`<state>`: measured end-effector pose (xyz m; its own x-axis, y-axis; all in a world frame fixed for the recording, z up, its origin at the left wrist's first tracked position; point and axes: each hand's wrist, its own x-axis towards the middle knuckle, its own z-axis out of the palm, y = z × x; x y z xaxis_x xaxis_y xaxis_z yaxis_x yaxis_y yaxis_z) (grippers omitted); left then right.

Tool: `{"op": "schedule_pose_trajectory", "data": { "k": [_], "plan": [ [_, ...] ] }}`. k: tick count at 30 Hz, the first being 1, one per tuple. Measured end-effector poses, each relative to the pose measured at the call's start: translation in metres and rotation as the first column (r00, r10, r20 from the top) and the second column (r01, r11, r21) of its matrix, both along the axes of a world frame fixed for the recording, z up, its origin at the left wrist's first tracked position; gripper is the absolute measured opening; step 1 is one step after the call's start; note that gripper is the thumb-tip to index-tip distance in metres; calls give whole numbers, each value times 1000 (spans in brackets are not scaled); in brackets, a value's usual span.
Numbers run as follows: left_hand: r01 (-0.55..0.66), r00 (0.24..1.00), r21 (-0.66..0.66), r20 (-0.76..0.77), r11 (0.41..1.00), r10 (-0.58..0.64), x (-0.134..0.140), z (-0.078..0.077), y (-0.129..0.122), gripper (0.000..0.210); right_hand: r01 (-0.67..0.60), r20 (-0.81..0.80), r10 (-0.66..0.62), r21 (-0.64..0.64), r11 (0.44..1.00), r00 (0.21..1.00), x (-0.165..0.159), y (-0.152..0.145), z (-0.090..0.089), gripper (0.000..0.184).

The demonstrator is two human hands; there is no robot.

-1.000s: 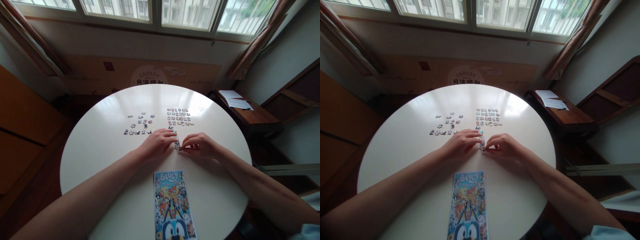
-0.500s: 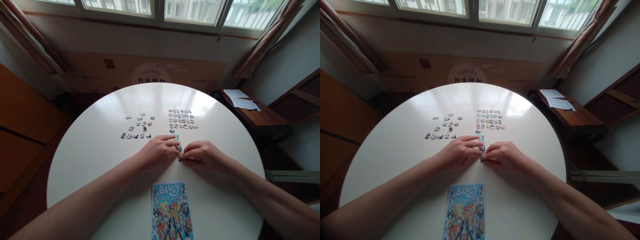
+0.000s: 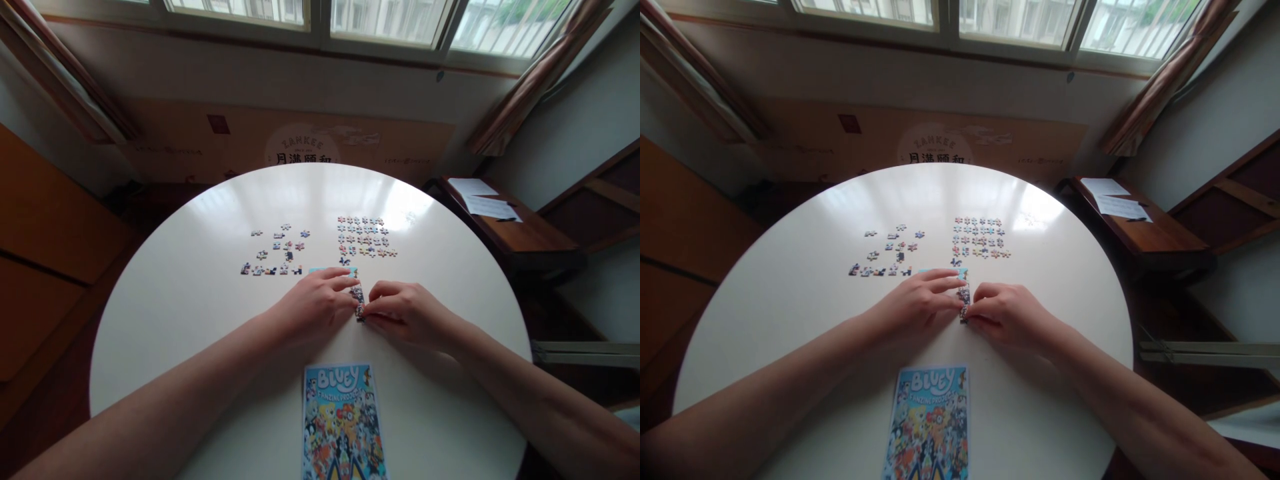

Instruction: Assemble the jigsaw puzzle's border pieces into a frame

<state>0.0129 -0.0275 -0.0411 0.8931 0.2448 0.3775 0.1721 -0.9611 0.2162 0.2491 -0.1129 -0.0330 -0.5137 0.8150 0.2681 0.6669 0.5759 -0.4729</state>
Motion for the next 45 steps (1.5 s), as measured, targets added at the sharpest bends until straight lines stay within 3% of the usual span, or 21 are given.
{"op": "schedule_pose_trajectory", "data": {
  "k": [5, 12, 22, 29, 35, 39, 45],
  "plan": [
    [-44, 999, 9, -11, 999, 44, 0, 0, -1, 31, 46, -202, -46, -1, 999, 978, 9, 7, -7, 13],
    [-74, 997, 0, -27, 997, 74, 0, -1, -2, 35, -42, -73, 42, 3, 999, 996, 10, 6, -8, 13],
    [-94, 996, -50, 7, 994, 94, 1, -3, -3, 33, -48, 18, 48, -10, 999, 999, 9, 7, -7, 15],
    [-63, 993, -90, 98, 994, 72, -3, -1, -3, 48, -59, 16, 59, -3, 998, 998, 9, 8, -7, 14],
    [-6, 993, -25, 116, 1000, 9, -3, -1, -3, 41, -65, -56, 63, -31, 997, 996, 10, 10, -6, 13],
    [-32, 990, -12, 139, 999, 33, -6, -1, -2, 46, -2, -92, 2, 2, 1000, 996, 13, 12, -5, 14],
    [-164, 970, -49, 175, 985, 170, -14, 5, 4, 45, 214, -134, -202, 82, 973, 970, 14, 20, -9, 15]
  ]
}}
